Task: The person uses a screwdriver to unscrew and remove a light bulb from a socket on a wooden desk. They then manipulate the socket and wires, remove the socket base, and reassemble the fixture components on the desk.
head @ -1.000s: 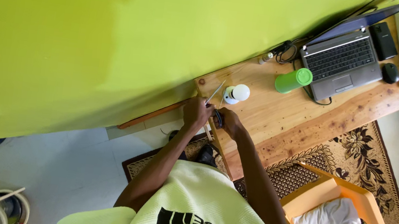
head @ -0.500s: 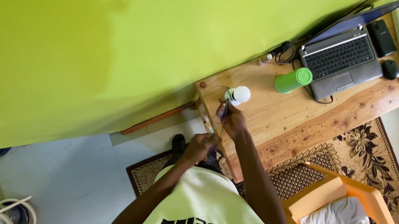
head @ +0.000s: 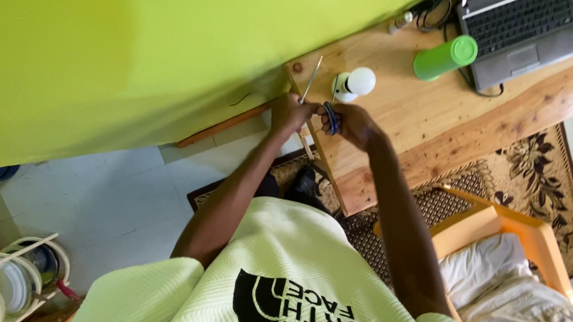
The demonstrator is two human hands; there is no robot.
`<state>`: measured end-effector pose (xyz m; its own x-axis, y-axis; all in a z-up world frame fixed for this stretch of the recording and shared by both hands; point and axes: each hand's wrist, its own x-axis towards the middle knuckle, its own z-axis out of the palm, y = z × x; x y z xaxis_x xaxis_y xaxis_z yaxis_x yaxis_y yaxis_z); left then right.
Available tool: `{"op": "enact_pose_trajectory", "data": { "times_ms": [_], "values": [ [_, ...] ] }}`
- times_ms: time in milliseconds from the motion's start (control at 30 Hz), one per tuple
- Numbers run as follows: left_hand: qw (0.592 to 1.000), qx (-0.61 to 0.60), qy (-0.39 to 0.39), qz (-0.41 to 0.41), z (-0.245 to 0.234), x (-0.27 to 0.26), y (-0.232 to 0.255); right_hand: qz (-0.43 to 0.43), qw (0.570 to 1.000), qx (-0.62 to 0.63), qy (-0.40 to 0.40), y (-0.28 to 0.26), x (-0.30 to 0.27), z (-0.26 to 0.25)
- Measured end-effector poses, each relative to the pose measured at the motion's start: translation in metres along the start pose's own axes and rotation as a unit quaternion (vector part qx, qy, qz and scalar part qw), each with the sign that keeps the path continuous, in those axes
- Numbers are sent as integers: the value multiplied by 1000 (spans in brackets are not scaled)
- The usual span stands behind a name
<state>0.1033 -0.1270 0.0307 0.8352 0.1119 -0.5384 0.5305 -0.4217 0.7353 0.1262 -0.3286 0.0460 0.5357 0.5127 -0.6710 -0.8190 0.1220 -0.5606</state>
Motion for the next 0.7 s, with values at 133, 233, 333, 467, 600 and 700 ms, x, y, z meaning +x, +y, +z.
{"op": "enact_pose_trajectory", "data": {
  "times_ms": [133,233,333,467,600,700],
  "values": [
    [992,-51,-108,-52,-6,8,4,19,990,-136,6,-13,-20,4],
    [971,-140,-168,-99,-18,13,13,22,985,-170,27,-13,-20,12],
    [984,-47,-155,-71,-25,7,23,-46,973,-222,30,1,-11,20],
    [973,212,-80,43,-26,-8,40,-187,896,-363,176,28,8,41],
    [993,17,-15,120,-21,-52,25,-263,954,24,144,36,13,69],
    [986,-60,-49,146,-22,-85,-4,-240,932,242,122,30,7,76]
  ]
}}
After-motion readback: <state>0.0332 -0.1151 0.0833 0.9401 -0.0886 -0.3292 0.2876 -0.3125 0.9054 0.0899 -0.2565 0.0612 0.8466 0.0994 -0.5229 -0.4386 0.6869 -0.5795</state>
